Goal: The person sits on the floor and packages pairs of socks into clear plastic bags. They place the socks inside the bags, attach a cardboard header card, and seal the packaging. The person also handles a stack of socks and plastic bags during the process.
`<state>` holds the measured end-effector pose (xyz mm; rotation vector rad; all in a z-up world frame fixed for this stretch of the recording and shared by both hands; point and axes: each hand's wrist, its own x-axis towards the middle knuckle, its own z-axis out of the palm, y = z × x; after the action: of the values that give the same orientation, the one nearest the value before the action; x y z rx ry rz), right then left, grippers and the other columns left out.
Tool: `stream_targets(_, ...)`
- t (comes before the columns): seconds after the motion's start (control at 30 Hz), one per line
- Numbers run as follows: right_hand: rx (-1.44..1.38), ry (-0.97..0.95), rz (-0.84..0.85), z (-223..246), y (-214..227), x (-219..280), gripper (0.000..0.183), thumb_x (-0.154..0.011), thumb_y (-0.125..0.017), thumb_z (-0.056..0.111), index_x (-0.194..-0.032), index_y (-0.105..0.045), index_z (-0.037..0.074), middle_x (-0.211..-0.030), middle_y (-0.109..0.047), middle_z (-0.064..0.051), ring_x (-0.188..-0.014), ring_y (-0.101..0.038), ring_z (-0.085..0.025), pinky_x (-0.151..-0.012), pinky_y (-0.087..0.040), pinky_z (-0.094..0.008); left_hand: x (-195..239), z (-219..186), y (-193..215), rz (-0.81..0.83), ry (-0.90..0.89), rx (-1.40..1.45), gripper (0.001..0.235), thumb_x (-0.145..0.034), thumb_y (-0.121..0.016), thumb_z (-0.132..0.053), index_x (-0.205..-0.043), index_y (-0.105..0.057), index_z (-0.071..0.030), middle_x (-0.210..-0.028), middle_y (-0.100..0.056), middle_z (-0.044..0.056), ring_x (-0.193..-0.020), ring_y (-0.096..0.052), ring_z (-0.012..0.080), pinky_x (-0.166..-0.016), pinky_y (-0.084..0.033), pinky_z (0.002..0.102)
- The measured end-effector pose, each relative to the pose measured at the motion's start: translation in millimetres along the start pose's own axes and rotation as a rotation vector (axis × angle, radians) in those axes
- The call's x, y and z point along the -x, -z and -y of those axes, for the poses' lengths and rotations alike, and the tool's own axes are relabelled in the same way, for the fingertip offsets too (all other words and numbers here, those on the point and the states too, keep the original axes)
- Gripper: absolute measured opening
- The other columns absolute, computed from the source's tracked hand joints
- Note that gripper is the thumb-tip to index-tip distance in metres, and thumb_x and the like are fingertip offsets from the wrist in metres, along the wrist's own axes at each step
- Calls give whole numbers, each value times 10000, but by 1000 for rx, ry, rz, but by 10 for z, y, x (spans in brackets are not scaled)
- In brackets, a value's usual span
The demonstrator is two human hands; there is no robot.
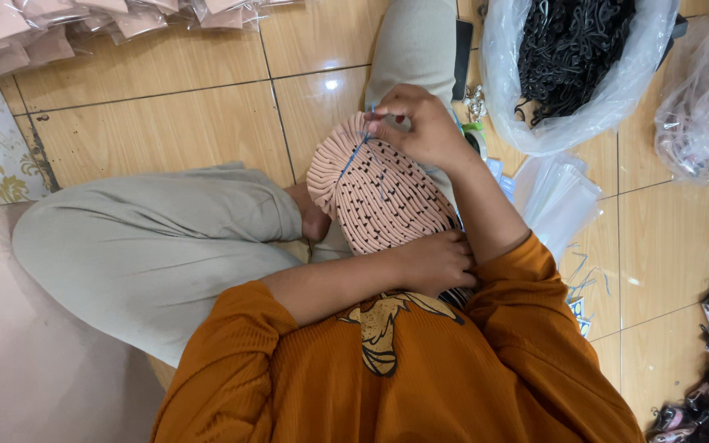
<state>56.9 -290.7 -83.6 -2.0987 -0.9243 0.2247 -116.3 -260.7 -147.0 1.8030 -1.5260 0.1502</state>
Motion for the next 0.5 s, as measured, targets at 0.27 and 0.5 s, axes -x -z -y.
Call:
stream_targets(0.27, 177, 278, -169, 132, -148, -110, 120, -1031, -708, 62, -923, -719, 9, -900, -651, -88, -822, -558, -288, -764, -455, -406, 11, 6, 1, -47, -11, 2, 229, -741, -673, -301, -925, -739, -183, -726, -685, 52, -832, -671, 334, -941, -433, 520)
stream_targets(0.5, 88, 123, -74, 22, -67, -106, 173, -951, -749, -16, -1065, -770, 112, -1014, -682, -66, -961, -590, -275, -870, -455, -410, 1, 10, 47, -34, -4, 27, 284, -773, -669, -392, -958, -732, -186, -843, -724, 52, -928, -678, 333, -935, -416, 513)
